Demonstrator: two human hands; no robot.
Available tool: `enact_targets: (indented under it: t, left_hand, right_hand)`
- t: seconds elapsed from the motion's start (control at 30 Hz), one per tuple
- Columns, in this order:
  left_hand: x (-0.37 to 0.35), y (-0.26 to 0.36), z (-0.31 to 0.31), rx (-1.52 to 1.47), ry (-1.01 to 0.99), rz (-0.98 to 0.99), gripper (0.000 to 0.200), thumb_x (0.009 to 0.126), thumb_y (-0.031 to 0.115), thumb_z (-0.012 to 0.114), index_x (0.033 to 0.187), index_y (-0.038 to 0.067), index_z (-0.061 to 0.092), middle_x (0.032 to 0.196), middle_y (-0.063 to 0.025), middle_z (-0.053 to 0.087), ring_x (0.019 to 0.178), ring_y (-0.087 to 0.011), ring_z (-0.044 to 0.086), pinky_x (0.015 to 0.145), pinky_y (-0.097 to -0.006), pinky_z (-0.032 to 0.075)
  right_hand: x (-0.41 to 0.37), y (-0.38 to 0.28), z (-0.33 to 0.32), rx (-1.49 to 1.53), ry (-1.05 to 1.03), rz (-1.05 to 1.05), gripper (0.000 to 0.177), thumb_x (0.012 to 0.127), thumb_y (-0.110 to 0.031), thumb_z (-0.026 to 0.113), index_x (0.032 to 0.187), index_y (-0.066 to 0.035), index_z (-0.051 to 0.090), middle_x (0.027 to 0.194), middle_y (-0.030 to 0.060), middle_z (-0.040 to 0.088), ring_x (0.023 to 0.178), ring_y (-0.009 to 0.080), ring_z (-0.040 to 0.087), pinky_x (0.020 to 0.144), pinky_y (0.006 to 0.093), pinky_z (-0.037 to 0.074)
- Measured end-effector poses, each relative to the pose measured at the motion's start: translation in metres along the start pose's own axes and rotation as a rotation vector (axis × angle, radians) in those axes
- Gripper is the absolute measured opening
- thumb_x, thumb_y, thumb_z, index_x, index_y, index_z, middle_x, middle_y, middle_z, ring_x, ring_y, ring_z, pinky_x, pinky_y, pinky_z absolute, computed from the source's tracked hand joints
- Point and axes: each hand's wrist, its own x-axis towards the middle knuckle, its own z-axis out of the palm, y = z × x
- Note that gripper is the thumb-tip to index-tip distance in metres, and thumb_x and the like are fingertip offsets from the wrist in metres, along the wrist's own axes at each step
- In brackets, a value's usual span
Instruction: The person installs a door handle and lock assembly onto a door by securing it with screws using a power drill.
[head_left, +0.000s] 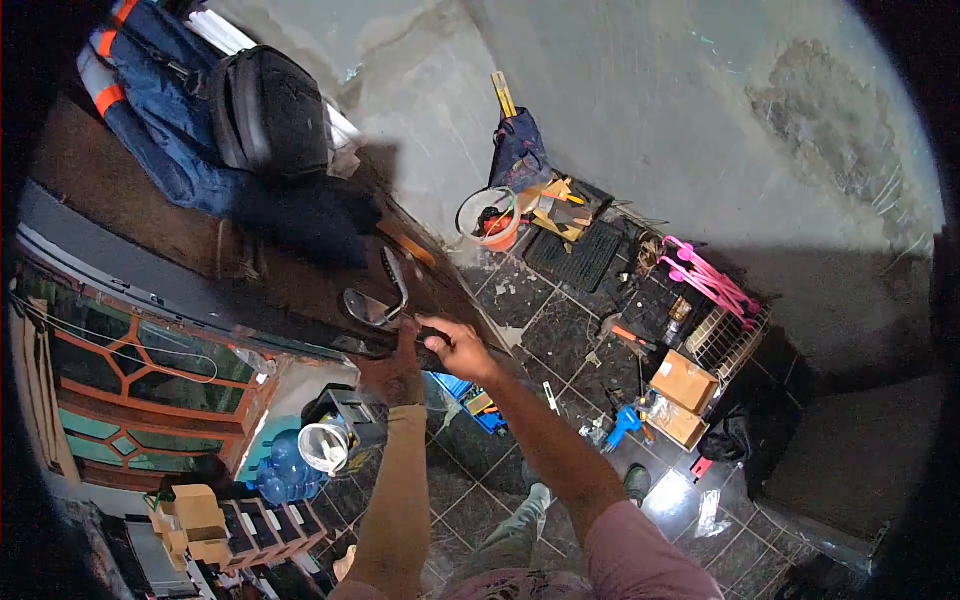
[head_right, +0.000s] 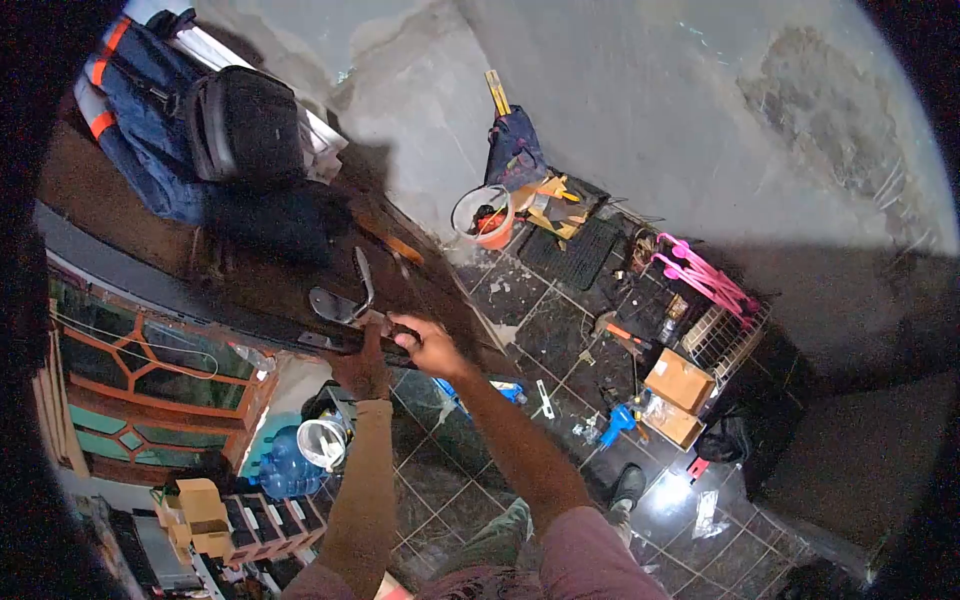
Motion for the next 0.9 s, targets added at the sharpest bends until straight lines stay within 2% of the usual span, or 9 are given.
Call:
enact_targets:
  t: [0.1, 0.17, 0.3, 0.43, 0.5, 0.67, 0.7, 0.8, 0.9]
  left_hand:
    - [-0.004, 0.019, -0.004, 0.193, 0.037, -0.088, 0.095, 0.064, 0.046, 0.086, 0.135, -0.001, 0.043, 0.123, -0.0220, 0.062, 0.110, -0.0358, 0.062, 0.095, -0.0438, 0.048]
    - [-0.001, 0.015, -0.004, 0.150, 0.024, -0.109, 0.095, 0.064, 0.043, 0.087, 0.136, -0.001, 0.043, 0.123, -0.0219, 0.062, 0.110, -0.0355, 0.062, 0.095, -0.0430, 0.049]
    - [-0.001, 0.010, -0.006, 0.115, 0.013, -0.036, 0.101, 0.064, 0.043, 0.086, 0.139, -0.006, 0.038, 0.120, -0.0244, 0.063, 0.107, -0.0371, 0.064, 0.092, -0.0429, 0.052]
    - [0.003, 0.007, -0.001, 0.170, 0.090, -0.032, 0.099, 0.065, 0.039, 0.086, 0.139, -0.005, 0.038, 0.123, -0.0240, 0.061, 0.107, -0.0343, 0.064, 0.093, -0.0413, 0.051]
    - [0.001, 0.003, -0.003, 0.188, 0.063, -0.017, 0.098, 0.065, 0.036, 0.086, 0.140, -0.005, 0.037, 0.127, -0.0235, 0.059, 0.110, -0.0324, 0.063, 0.095, -0.0397, 0.050]
    - [0.018, -0.029, -0.005, -0.130, -0.062, 0.175, 0.101, 0.069, 0.027, 0.086, 0.145, -0.004, 0.027, 0.136, -0.0195, 0.051, 0.120, -0.0283, 0.053, 0.102, -0.0399, 0.042]
    - [0.022, -0.039, -0.005, -0.164, -0.082, 0.226, 0.102, 0.071, 0.025, 0.086, 0.146, -0.004, 0.024, 0.138, -0.0180, 0.050, 0.123, -0.0278, 0.050, 0.104, -0.0410, 0.040]
    - [0.014, -0.024, -0.002, -0.250, -0.066, 0.075, 0.111, 0.069, 0.024, 0.088, 0.151, -0.001, 0.016, 0.143, -0.0159, 0.044, 0.122, -0.0265, 0.050, 0.105, -0.0380, 0.039]
    - [0.013, -0.024, -0.007, -0.119, -0.003, 0.088, 0.103, 0.066, 0.027, 0.085, 0.146, -0.002, 0.027, 0.135, -0.0187, 0.053, 0.118, -0.0298, 0.056, 0.103, -0.0360, 0.041]
  right_hand:
    - [0.006, -0.005, -0.004, 0.080, -0.039, 0.055, 0.039, 0.090, -0.011, 0.062, 0.128, -0.004, 0.060, 0.126, 0.0165, 0.064, 0.117, 0.0297, 0.061, 0.101, 0.0362, 0.045]
    - [0.003, -0.009, -0.002, 0.095, -0.036, 0.116, 0.038, 0.089, -0.012, 0.062, 0.127, -0.004, 0.061, 0.125, 0.0171, 0.064, 0.116, 0.0309, 0.062, 0.100, 0.0365, 0.045]
    - [0.002, -0.016, -0.004, 0.098, -0.017, 0.075, 0.039, 0.088, -0.009, 0.063, 0.127, -0.007, 0.062, 0.120, 0.0175, 0.065, 0.113, 0.0316, 0.063, 0.097, 0.0369, 0.047]
    - [0.002, -0.005, 0.002, 0.125, 0.058, -0.060, 0.036, 0.089, -0.007, 0.065, 0.125, -0.004, 0.063, 0.106, 0.0160, 0.067, 0.098, 0.0292, 0.066, 0.088, 0.0373, 0.049]
    - [0.003, 0.009, 0.009, 0.145, 0.040, -0.010, 0.037, 0.089, -0.006, 0.065, 0.126, -0.005, 0.063, 0.104, 0.0151, 0.066, 0.096, 0.0295, 0.065, 0.088, 0.0373, 0.049]
    - [-0.004, 0.018, 0.022, 0.185, 0.155, -0.128, 0.039, 0.088, -0.010, 0.068, 0.127, -0.009, 0.062, 0.104, 0.0131, 0.065, 0.088, 0.0257, 0.065, 0.082, 0.0350, 0.050]
    - [-0.001, 0.024, 0.022, 0.184, 0.122, -0.110, 0.040, 0.088, -0.010, 0.068, 0.128, -0.008, 0.062, 0.106, 0.0133, 0.065, 0.089, 0.0252, 0.065, 0.082, 0.0344, 0.050]
    - [-0.003, 0.025, 0.016, 0.220, 0.067, -0.018, 0.040, 0.088, -0.010, 0.068, 0.128, -0.006, 0.062, 0.109, 0.0139, 0.066, 0.094, 0.0234, 0.065, 0.087, 0.0334, 0.049]
    - [-0.009, 0.016, 0.021, 0.361, 0.067, 0.063, 0.039, 0.088, -0.007, 0.067, 0.127, -0.003, 0.061, 0.106, 0.0136, 0.068, 0.100, 0.0216, 0.064, 0.093, 0.0335, 0.047]
